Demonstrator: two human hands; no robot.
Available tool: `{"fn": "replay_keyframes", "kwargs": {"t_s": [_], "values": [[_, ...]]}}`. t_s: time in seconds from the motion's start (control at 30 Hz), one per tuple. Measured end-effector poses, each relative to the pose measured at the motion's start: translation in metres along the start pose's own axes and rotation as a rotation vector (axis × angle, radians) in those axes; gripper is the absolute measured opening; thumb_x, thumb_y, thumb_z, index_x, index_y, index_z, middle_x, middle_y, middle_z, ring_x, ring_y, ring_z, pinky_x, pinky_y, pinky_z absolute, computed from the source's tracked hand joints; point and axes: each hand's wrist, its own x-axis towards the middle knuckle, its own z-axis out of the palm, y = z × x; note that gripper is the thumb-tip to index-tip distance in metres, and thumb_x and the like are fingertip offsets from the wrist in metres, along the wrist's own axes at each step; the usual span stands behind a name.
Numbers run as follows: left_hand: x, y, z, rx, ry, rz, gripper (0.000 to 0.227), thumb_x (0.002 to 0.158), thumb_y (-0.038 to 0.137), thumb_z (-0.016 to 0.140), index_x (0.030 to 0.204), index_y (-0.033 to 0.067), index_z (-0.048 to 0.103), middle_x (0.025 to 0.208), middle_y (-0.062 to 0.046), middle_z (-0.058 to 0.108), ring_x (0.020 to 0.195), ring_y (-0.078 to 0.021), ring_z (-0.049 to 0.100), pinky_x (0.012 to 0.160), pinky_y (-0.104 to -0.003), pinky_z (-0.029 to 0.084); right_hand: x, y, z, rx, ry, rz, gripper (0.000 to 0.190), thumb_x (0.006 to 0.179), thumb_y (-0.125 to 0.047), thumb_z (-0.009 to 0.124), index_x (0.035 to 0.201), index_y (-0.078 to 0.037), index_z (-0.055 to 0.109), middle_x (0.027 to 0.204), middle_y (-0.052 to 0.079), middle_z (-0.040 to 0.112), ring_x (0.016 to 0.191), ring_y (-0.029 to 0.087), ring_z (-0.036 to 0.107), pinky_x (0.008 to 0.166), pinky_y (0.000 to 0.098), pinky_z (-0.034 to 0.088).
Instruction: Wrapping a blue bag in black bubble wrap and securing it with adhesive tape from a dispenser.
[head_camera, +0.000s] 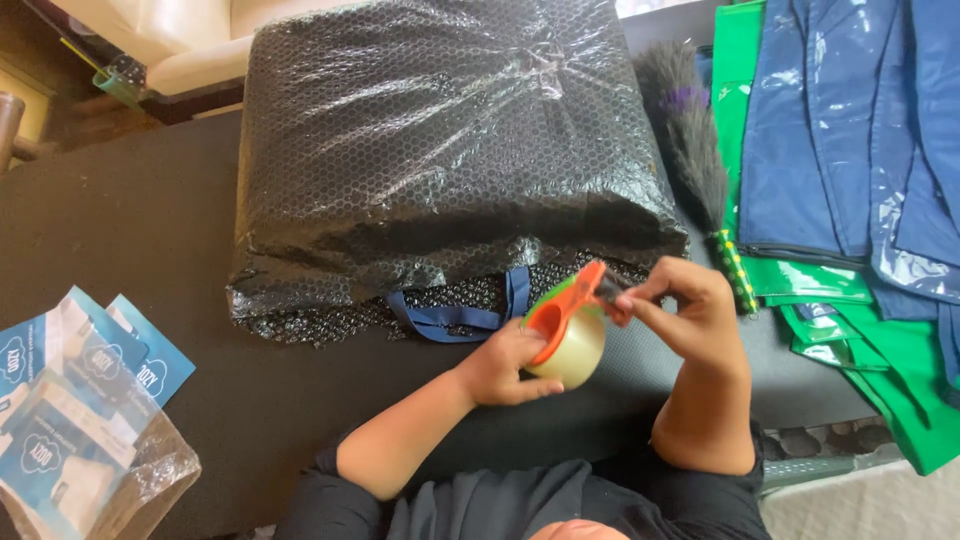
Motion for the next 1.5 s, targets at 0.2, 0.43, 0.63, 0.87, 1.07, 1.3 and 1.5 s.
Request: {"fn": "replay_keyframes", "kwargs": {"t_s": [0.2, 0.43, 0.63, 0.87, 1.07, 1.3, 1.5], "values": [[-0.007, 0.009, 0.015, -0.083, -0.052, -0.008, 0.047, 0.078, 0.052, 0.084, 0.076, 0.0091, 0.063, 0.071, -0.008, 0.065, 0.069, -0.0292, 0.067, 0.087, -0.039, 0.051, -0.059, 0.032, -0.012, 0.098, 0.069, 0.228, 0.018, 0.07, -0.001, 0.089, 0.075, 0.002, 0.072, 0.06, 0.009, 0.067, 0.052, 0.011, 0.061, 0.049, 0.0239, 0.049], [-0.02, 0.013, 0.033, -0.096, -0.095, -0.022, 0.048, 0.079, 0.053, 0.082, 0.072, 0.0103, 0.062, 0.068, -0.008, 0.065, 0.067, -0.0296, 0.067, 0.086, -0.038, 0.052, -0.083, 0.002, -0.004, -0.201, 0.213, 0.137, 0.014, 0.073, -0.007, 0.091, 0.077, -0.009, 0.078, 0.06, 0.005, 0.064, 0.05, 0.012, 0.054, 0.048, 0.0244, 0.046], [-0.01, 0.019, 0.033, -0.066, -0.089, -0.108, 0.049, 0.085, 0.059, 0.076, 0.072, 0.013, 0.064, 0.067, -0.007, 0.065, 0.068, -0.0307, 0.068, 0.08, -0.037, 0.054, -0.102, -0.012, 0.026, -0.6, 0.143, -0.313, 0.015, 0.088, -0.007, 0.078, 0.079, -0.019, 0.076, 0.065, -0.003, 0.063, 0.046, 0.02, 0.053, 0.048, 0.0277, 0.048], [-0.017, 0.013, 0.031, -0.076, -0.114, -0.147, 0.043, 0.086, 0.059, 0.075, 0.081, 0.0167, 0.071, 0.071, -0.006, 0.069, 0.074, -0.0306, 0.069, 0.079, -0.037, 0.055, -0.108, -0.022, 0.039, -0.953, 0.056, -0.462, 0.016, 0.091, -0.008, 0.075, 0.082, -0.018, 0.067, 0.067, -0.007, 0.055, 0.052, 0.016, 0.056, 0.053, 0.027, 0.049], [-0.024, 0.011, 0.039, -0.129, -0.13, -0.132, 0.043, 0.089, 0.058, 0.071, 0.082, 0.0158, 0.07, 0.071, -0.005, 0.07, 0.074, -0.031, 0.071, 0.078, -0.038, 0.055, -0.114, -0.024, 0.037, -1.022, 0.017, -0.484, 0.017, 0.092, -0.01, 0.071, 0.082, -0.02, 0.064, 0.07, -0.005, 0.054, 0.057, 0.019, 0.059, 0.057, 0.029, 0.05], [-0.025, 0.011, 0.042, -0.137, -0.206, -0.24, 0.04, 0.089, 0.057, 0.071, 0.084, 0.0174, 0.069, 0.073, -0.01, 0.068, 0.079, -0.0367, 0.068, 0.077, -0.041, 0.055, -0.118, -0.015, 0.041, -1.112, -0.057, -0.49, 0.018, 0.09, -0.006, 0.069, 0.081, -0.019, 0.06, 0.07, -0.006, 0.051, 0.057, 0.019, 0.061, 0.059, 0.0302, 0.052], [-0.03, 0.0, 0.039, -0.206, -0.217, -0.33, 0.036, 0.089, 0.054, 0.073, 0.083, 0.0181, 0.07, 0.074, -0.007, 0.07, 0.081, -0.0342, 0.069, 0.075, -0.04, 0.054, -0.117, -0.009, 0.045, -1.191, -0.159, -0.529, 0.02, 0.084, -0.003, 0.069, 0.078, -0.017, 0.057, 0.071, -0.006, 0.05, 0.059, 0.019, 0.062, 0.064, 0.0306, 0.054]]}}
